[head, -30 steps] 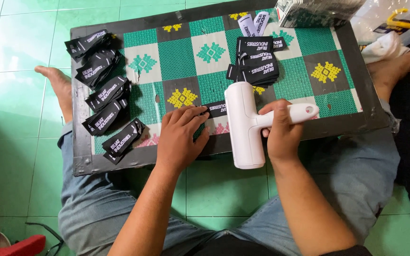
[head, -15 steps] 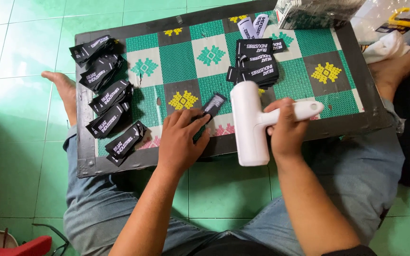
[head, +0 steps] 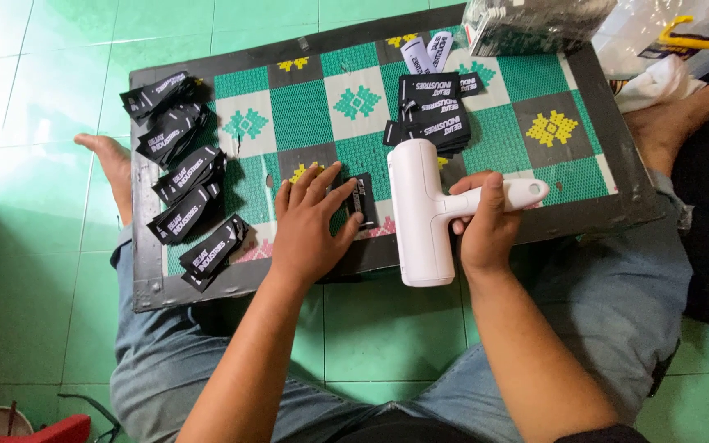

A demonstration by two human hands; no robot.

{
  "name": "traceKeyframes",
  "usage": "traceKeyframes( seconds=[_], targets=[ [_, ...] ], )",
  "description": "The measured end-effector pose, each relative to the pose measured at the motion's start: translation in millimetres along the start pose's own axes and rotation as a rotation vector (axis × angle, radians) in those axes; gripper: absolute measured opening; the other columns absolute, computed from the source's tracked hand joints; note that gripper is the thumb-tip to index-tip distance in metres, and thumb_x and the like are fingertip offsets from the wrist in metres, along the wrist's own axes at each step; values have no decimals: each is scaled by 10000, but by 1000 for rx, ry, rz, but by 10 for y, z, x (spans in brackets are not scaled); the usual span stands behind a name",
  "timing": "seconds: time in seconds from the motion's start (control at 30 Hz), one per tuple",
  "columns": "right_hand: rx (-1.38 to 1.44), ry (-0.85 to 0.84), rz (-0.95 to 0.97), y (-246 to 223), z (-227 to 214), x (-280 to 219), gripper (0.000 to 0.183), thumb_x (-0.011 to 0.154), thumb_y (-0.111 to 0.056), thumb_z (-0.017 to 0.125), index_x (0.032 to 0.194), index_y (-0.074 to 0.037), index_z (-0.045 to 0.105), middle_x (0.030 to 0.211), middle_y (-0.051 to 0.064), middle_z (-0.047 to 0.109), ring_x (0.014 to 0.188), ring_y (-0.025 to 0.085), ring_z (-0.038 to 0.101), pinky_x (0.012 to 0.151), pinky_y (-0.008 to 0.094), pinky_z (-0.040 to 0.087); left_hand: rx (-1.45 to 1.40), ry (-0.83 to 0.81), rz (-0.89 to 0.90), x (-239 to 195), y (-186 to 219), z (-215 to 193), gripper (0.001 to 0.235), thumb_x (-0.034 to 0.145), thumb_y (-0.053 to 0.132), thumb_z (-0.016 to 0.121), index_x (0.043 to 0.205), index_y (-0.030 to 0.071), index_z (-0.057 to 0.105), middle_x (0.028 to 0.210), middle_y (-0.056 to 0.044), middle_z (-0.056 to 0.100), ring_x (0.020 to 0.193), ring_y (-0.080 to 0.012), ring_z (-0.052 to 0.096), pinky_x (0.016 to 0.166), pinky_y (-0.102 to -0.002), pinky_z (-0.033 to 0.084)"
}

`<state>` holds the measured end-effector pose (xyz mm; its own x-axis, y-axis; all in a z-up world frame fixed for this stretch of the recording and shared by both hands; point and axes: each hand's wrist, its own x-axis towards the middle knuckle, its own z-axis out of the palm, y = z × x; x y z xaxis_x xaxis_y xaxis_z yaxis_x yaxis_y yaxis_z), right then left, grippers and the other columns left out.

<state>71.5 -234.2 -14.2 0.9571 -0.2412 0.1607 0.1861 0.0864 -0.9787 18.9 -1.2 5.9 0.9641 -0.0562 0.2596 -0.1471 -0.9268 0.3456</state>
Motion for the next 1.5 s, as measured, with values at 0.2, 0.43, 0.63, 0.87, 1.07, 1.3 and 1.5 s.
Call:
traceKeyframes(
  seconds=[0.2, 0.43, 0.63, 0.87, 1.07, 1.3, 1.5],
  targets=[
    [-13, -35, 9, -22, -10, -17, 665, 1072, -564, 367, 844, -26, 683, 471, 10, 341, 363, 82, 475, 376, 175, 392, -34, -128, 23, 3, 205, -46, 548, 956, 504, 664, 1444, 259, 618, 1576, -62, 483, 1522, -356, 342, 1220, -669, 169],
    [-17, -81, -16, -18, -16, -18, 658, 1076, -541, 346, 842, -25, 680, 472, 21, 361, 362, 88, 480, 377, 176, 392, -29, -67, 40, -25, 127, 58, 491, 972, 432, 661, 1428, 251, 638, 1546, -24, 513, 1501, -309, 391, 1245, -615, 173],
    [-14, -127, -36, 8, 45, -47, 634, 1065, -536, 367, 835, -34, 678, 466, 32, 403, 364, 90, 502, 373, 180, 416, -11, -88, 30, -33, 134, 55, 530, 911, 472, 696, 1409, 296, 655, 1550, 15, 515, 1504, -277, 385, 1251, -598, 164],
    [11, -242, -31, 29, 65, -30, 535, 1047, -462, 489, 827, -17, 689, 472, 50, 435, 371, 94, 516, 382, 196, 432, -34, -74, 2, -20, 150, 44, 524, 897, 460, 710, 1381, 260, 697, 1519, 28, 581, 1501, -258, 410, 1260, -568, 167],
    [-54, -189, -18, 33, 68, -26, 491, 1066, -400, 476, 815, -34, 688, 479, 39, 456, 368, 82, 479, 377, 193, 420, -50, -79, -13, -15, 151, 32, 526, 895, 465, 705, 1380, 261, 701, 1519, 35, 591, 1500, -261, 417, 1263, -571, 167],
    [-106, -50, -4, 31, -21, -7, 643, 1079, -539, 340, 804, -70, 682, 451, 35, 425, 359, 80, 454, 363, 182, 399, -64, -69, -17, -24, 141, 20, 527, 890, 463, 713, 1382, 275, 700, 1517, 41, 592, 1496, -260, 425, 1263, -568, 177],
    [-121, -169, -2, 14, 50, -58, 699, 1045, -617, 374, 815, -39, 696, 470, 42, 434, 380, 96, 511, 358, 199, 405, -71, -111, -20, -10, 124, -11, 549, 883, 489, 707, 1389, 277, 687, 1520, 47, 583, 1502, -264, 412, 1257, -594, 173]
  ],
)
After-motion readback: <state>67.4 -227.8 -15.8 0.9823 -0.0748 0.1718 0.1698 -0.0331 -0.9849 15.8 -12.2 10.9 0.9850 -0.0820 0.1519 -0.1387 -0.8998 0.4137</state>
